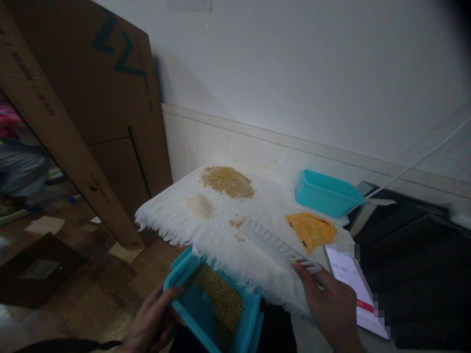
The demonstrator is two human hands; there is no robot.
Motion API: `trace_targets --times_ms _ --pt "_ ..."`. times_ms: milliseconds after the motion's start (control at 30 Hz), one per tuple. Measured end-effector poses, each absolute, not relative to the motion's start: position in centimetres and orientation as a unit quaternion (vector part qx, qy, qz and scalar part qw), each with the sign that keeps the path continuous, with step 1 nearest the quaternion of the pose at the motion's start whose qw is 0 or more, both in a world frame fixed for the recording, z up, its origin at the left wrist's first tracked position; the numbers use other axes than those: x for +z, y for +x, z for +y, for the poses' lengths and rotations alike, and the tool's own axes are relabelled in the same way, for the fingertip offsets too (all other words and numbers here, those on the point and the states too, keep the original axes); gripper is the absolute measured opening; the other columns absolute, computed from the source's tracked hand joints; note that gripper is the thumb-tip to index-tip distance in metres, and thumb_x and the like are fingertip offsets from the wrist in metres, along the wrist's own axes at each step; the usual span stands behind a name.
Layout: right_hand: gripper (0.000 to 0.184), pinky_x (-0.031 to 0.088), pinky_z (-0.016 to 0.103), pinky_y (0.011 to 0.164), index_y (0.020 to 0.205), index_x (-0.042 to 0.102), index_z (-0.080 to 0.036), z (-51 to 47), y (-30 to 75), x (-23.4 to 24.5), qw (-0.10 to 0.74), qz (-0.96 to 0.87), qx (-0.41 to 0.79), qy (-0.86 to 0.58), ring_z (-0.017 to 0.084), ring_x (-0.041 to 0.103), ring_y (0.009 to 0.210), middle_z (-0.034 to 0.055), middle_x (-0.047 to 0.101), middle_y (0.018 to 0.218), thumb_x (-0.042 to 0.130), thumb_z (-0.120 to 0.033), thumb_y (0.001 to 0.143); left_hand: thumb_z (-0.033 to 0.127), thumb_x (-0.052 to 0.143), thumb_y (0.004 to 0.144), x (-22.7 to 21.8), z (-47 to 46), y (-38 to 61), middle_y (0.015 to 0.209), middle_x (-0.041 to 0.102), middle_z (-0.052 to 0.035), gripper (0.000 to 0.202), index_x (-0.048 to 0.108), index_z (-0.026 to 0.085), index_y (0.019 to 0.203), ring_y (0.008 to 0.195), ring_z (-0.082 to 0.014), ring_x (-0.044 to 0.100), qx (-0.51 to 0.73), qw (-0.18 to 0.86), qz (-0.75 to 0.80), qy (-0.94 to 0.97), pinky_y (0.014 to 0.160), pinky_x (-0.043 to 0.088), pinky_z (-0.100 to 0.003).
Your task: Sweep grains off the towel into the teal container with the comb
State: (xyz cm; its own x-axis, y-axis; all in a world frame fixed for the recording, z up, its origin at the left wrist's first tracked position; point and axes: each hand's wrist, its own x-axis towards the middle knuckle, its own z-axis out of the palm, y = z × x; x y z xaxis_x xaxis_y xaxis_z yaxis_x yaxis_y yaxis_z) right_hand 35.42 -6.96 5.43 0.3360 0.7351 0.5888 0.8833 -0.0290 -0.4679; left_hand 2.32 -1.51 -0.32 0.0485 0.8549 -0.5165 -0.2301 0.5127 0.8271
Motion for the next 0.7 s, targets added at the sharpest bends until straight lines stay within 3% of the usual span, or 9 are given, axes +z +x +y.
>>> trace_targets --times_ms 167,367,700 --pt "0.053 0.06 0.027 0.064 0.086 0.083 -0.024 -7.6 36.6 4.9 0.376 -0.548 -0.145 -0.733 0.022 0.077 0.065 0.004 0.081 0.077 0.052 -0.065 0.095 0.06 0.079 0.068 -0.7 -1.8 2.0 0.042 0.06 0.0014 0.042 0.065 0.021 0.075 0.025 -0.003 0.033 0.415 0.664 0.553 0.283 0.027 0.016 -0.01" --pt "0.045 0.062 0.027 0.074 0.088 0.083 -0.024 -8.6 36.5 4.3 0.368 -0.58 -0.149 -0.711 0.023 0.079 0.078 0.0032 0.082 0.087 0.053 -0.055 0.098 0.056 0.081 0.066 -0.2 -1.7 2.2 0.043 0.06 0.0026 0.04 0.066 0.021 0.076 0.025 -0.0032 0.034 0.409 0.666 0.561 0.272 0.027 0.017 -0.011" --pt "0.041 0.061 0.029 0.072 0.095 0.083 -0.031 -10.7 35.7 3.1 0.295 -0.609 -0.18 -0.714 0.023 0.079 0.084 0.001 0.082 0.098 0.045 -0.04 0.102 0.059 0.082 0.063 -0.7 -1.7 1.9 0.043 0.062 0.001 0.041 0.066 0.022 0.071 0.024 -0.0031 0.032 0.401 0.676 0.552 0.278 0.027 0.016 -0.012"
